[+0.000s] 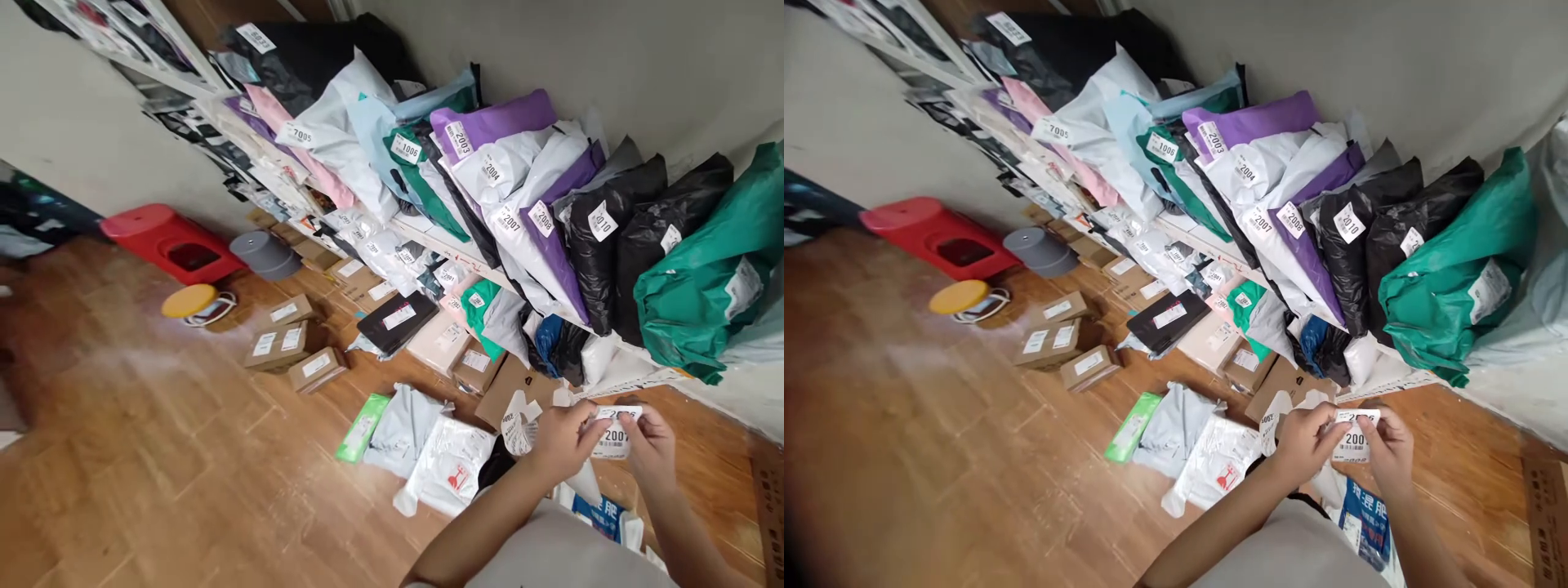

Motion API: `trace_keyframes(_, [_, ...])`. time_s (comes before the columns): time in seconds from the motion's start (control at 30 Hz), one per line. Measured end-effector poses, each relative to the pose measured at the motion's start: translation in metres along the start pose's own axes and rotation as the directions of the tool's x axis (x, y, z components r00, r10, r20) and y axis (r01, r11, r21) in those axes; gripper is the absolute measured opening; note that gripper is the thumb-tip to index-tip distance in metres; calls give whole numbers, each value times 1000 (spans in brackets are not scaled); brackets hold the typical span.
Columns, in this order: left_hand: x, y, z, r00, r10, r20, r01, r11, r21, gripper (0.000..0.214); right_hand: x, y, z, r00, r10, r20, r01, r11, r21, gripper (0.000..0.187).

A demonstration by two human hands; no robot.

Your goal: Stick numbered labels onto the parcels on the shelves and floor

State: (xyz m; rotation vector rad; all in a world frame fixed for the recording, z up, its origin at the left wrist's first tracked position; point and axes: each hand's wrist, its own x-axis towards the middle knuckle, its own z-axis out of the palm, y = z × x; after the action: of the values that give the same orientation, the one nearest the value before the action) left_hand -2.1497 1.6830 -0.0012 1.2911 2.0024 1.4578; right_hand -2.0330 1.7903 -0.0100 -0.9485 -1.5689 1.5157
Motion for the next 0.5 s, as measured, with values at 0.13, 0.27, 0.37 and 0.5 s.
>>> trace_keyframes(0.13, [-16, 7, 26, 997, -75, -1, 74, 984, -160, 28, -22, 12, -19, 999, 16, -39, -15, 1000, 24, 33])
trace_keyframes(0.27, [-27, 3, 36, 985, -173, 28, 174, 947, -269, 31, -33, 36, -23, 978, 208, 28, -210, 959, 190, 55])
trace_keyframes(0.37, [-38, -9, 29, 970, -241, -30, 219, 919, -328, 33, -21, 53, 0, 967, 178, 183, -208, 965, 159, 66])
trace_keyframes(0.5, [-60, -35, 12, 907, -381, -179, 283, 867, -411, 43, 22, 76, 76, 909, -38, 414, 94, 989, -115, 33])
